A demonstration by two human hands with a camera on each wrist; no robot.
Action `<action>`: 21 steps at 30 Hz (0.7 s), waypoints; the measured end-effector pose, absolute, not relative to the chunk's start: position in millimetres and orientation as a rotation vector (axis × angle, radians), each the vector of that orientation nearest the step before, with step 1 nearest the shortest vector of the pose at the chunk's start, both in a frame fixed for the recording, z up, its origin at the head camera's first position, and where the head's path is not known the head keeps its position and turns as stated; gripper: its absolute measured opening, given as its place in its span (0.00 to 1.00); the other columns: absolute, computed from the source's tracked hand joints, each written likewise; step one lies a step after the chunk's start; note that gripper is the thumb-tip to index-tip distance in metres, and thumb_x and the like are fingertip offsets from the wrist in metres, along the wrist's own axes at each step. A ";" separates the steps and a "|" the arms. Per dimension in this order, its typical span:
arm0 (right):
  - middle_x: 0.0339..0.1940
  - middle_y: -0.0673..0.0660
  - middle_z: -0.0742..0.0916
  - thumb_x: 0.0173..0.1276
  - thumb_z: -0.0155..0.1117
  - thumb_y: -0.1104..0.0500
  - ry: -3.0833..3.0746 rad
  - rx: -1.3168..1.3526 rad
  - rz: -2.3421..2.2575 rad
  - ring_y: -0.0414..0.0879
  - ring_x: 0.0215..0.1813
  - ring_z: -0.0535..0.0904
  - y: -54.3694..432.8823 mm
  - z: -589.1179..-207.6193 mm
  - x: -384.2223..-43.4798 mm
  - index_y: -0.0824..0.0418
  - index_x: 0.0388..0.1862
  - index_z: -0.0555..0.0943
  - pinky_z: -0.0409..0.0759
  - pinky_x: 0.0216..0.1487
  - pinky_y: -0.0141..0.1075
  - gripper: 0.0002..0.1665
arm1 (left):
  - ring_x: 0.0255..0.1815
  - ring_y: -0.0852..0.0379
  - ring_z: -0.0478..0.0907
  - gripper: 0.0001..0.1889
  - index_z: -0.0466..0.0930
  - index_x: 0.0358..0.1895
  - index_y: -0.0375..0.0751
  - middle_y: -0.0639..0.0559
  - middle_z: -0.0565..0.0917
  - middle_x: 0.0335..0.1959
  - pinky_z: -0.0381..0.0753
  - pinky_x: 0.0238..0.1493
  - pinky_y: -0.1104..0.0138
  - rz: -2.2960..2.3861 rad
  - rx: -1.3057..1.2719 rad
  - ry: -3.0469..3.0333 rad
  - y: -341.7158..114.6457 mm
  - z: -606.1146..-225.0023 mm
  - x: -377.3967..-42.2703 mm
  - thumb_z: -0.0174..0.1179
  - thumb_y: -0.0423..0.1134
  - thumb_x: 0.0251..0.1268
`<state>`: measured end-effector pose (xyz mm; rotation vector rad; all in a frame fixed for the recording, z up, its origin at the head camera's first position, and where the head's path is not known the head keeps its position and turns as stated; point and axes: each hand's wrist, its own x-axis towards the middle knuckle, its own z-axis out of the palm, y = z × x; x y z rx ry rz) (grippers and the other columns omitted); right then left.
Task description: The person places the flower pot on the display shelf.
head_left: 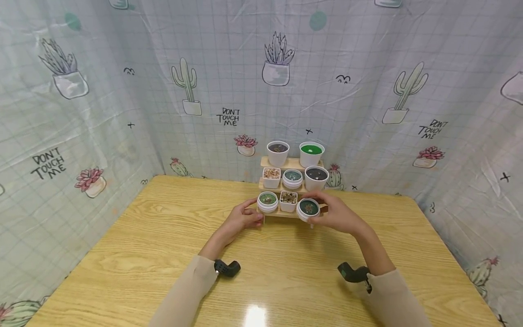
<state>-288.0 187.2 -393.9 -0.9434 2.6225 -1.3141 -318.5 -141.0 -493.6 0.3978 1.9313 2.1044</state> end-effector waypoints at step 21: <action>0.64 0.69 0.80 0.62 0.77 0.63 2.700 -0.722 -1.448 0.62 0.64 0.78 191.6 -416.9 -303.2 0.69 0.69 0.70 0.79 0.67 0.55 0.39 | 0.39 0.58 0.86 0.37 0.58 0.81 0.40 0.50 0.88 0.40 0.90 0.48 0.65 2.105 0.393 1.944 -140.8 -494.0 -318.6 0.63 0.29 0.72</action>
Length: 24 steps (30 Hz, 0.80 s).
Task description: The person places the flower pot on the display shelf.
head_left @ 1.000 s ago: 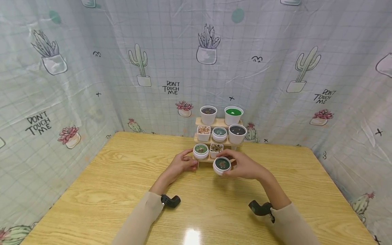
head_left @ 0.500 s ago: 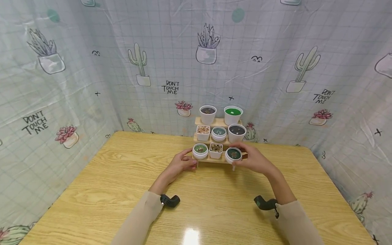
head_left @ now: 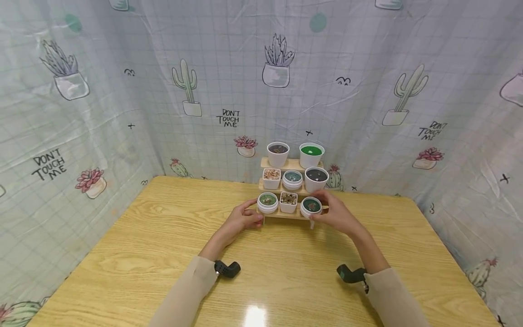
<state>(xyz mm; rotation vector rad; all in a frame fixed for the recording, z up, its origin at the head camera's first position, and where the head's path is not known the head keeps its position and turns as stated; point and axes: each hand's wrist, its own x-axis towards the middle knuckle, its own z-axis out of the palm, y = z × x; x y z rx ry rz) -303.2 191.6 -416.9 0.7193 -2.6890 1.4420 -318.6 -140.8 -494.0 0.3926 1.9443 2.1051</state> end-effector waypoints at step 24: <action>0.64 0.67 0.80 0.66 0.76 0.58 -2.717 0.581 1.458 0.61 0.63 0.79 191.5 -424.7 -303.8 0.66 0.68 0.70 0.82 0.64 0.53 0.36 | 0.39 0.58 0.87 0.38 0.58 0.81 0.41 0.48 0.88 0.41 0.90 0.48 0.64 2.106 0.379 1.962 -138.7 -498.7 -320.5 0.64 0.29 0.71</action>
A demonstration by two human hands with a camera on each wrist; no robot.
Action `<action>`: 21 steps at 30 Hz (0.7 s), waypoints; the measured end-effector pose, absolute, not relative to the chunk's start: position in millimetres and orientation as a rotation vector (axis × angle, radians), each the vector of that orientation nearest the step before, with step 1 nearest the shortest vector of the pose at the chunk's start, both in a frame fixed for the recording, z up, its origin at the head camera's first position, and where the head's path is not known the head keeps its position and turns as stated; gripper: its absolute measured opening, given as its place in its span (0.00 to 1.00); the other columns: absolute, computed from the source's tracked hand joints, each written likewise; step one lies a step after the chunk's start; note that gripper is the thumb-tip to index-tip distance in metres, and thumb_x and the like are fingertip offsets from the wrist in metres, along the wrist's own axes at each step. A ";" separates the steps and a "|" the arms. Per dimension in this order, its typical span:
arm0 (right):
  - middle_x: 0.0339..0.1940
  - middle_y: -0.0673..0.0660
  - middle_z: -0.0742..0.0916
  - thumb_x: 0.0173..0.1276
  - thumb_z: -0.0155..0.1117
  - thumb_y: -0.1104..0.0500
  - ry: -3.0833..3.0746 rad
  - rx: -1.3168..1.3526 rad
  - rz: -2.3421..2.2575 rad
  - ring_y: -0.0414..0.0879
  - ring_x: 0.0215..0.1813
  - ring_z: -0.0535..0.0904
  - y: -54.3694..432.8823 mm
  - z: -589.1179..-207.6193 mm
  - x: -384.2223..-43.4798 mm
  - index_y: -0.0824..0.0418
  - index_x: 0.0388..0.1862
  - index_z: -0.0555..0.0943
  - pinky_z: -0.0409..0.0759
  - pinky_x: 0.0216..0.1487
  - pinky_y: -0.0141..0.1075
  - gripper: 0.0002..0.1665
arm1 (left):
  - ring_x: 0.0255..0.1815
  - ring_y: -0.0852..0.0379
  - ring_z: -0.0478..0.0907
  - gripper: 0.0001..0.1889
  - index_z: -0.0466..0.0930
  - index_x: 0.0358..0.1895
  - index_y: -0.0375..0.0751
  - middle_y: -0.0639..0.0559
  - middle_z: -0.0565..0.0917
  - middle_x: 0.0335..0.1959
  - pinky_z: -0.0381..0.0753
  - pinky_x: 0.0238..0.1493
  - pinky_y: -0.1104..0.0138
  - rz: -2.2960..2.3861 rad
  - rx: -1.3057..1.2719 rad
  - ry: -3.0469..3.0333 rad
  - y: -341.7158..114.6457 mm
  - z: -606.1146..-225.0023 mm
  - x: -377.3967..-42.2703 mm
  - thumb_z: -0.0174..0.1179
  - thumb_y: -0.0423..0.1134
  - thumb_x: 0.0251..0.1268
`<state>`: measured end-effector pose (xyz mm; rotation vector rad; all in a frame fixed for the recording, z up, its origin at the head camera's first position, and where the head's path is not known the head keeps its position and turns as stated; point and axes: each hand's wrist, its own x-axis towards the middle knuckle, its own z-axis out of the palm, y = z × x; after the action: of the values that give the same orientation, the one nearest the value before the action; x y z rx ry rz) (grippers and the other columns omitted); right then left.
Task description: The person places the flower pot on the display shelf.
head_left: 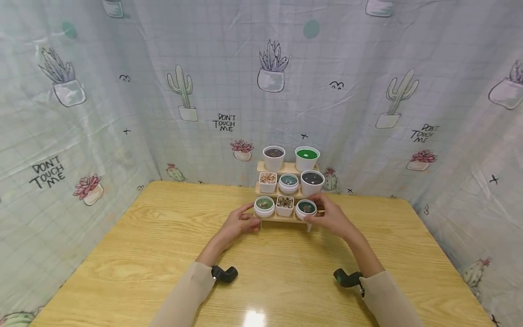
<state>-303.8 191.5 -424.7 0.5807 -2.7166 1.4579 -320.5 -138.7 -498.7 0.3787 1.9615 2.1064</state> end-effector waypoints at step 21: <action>0.69 0.72 0.76 0.69 0.73 0.52 -3.016 0.753 1.314 0.68 0.70 0.74 214.1 -390.9 -288.4 0.70 0.73 0.63 0.79 0.69 0.59 0.44 | 0.42 0.57 0.87 0.39 0.55 0.81 0.37 0.48 0.88 0.43 0.90 0.50 0.63 2.082 0.392 1.931 -144.7 -489.9 -320.3 0.62 0.27 0.70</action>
<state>-288.4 214.1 -390.9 0.7534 -3.0160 1.3135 -320.3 -144.7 -489.9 0.3916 1.9312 2.0819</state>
